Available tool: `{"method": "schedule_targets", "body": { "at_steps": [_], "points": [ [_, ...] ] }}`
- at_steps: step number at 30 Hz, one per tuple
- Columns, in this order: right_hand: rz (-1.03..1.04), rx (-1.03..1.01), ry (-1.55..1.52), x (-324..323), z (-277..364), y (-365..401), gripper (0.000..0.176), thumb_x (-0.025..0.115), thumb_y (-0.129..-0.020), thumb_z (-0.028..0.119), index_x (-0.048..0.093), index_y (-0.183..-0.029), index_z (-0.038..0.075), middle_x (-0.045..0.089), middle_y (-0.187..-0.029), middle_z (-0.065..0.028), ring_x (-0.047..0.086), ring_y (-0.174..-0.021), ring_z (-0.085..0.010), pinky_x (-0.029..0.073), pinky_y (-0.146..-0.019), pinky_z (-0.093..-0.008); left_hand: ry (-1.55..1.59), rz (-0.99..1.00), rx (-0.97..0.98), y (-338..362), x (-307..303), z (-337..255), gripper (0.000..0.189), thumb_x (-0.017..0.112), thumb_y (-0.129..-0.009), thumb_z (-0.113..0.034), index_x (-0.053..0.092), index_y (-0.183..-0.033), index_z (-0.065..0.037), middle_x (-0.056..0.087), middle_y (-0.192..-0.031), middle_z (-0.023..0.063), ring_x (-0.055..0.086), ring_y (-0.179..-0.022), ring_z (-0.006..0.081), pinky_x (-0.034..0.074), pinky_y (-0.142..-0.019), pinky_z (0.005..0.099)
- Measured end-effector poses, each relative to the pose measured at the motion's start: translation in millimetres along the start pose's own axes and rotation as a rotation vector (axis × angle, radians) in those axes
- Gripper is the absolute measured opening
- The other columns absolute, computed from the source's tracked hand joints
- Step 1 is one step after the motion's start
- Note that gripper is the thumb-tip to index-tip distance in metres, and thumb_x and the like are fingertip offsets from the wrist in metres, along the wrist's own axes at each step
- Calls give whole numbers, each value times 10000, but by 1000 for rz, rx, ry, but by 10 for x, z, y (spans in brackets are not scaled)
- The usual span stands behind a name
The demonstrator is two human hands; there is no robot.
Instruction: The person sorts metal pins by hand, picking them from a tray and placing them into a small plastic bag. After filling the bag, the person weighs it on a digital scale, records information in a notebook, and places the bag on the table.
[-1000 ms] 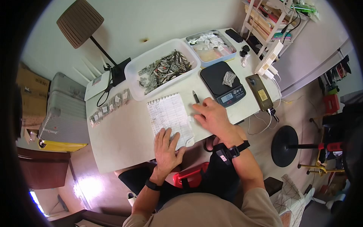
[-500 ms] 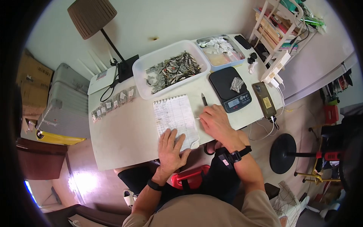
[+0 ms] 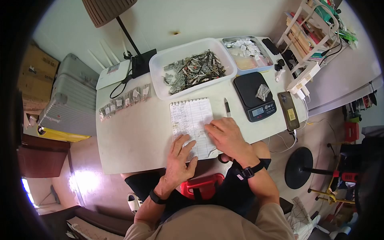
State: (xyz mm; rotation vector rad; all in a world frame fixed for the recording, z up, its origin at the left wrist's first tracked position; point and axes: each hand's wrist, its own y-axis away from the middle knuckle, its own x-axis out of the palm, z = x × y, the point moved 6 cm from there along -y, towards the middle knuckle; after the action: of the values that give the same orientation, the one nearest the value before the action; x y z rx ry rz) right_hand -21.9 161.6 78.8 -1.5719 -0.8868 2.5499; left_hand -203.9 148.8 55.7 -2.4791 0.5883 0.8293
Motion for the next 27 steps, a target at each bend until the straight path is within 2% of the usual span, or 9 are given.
{"method": "schedule_targets", "body": {
  "at_steps": [5,7,8,11,18,20,21,23,27],
  "points": [
    [-114,129,72,-277,-258,109,341,732,-764,66,668,-1099,64,629,-964,-96,617,-893,-308,505,-761,-428,-120,35,42,-131,-1,-76,553,744,-769,-179,589,-1281,-38,484,-1379,225,447,-1292,440,382,-1083,522],
    [44,374,178,-225,-480,160,386,714,-801,75,629,-1177,62,636,-970,-116,624,-917,-326,511,-764,-434,-229,83,82,-142,98,-38,549,721,-798,-231,584,-1297,-47,483,-1376,231,457,-1270,430,385,-1063,519],
    [79,389,147,-205,-522,173,405,679,-842,92,593,-1237,72,631,-957,-133,637,-865,-351,524,-724,-443,-227,83,85,-134,128,-7,549,721,-798,-231,584,-1297,-47,483,-1376,231,457,-1270,430,385,-1063,519],
    [130,475,99,-162,-529,154,438,658,-834,33,614,-1265,96,629,-926,-163,647,-773,-348,532,-685,-426,-272,85,90,-121,200,69,524,698,-817,-247,589,-1292,-54,481,-1379,233,467,-1246,420,386,-1045,510],
    [108,443,-5,-110,-586,276,382,573,-855,36,669,-1217,113,606,-867,-148,628,-677,-328,522,-626,-413,-339,15,129,-115,154,29,486,678,-826,-242,600,-1272,-65,510,-1352,214,484,-1231,381,393,-1035,493],
    [0,475,-346,-138,-599,309,334,554,-846,12,712,-1135,65,582,-791,-72,602,-634,-217,491,-590,-322,-339,6,129,-113,144,16,475,677,-826,-243,605,-1261,-67,518,-1341,209,487,-1230,374,393,-1036,489],
    [3,470,-345,-181,-578,300,334,554,-846,12,712,-1135,65,582,-791,-72,602,-634,-217,491,-590,-322,-341,8,128,-115,142,13,471,678,-824,-244,608,-1254,-67,523,-1334,207,488,-1230,370,392,-1039,486],
    [-22,727,-1212,-122,-572,353,442,566,-807,-45,658,-1232,35,530,-790,25,538,-665,-92,436,-603,-230,-342,5,124,-115,139,9,467,680,-822,-245,610,-1247,-66,528,-1327,204,489,-1231,367,391,-1042,483],
    [-27,656,-1147,-137,-380,390,445,611,-810,-76,602,-1247,11,498,-847,69,498,-699,-37,409,-631,-194,-339,-10,131,-110,131,7,477,683,-816,-242,605,-1251,-64,532,-1326,202,487,-1239,361,392,-1046,478]
  ]
}}
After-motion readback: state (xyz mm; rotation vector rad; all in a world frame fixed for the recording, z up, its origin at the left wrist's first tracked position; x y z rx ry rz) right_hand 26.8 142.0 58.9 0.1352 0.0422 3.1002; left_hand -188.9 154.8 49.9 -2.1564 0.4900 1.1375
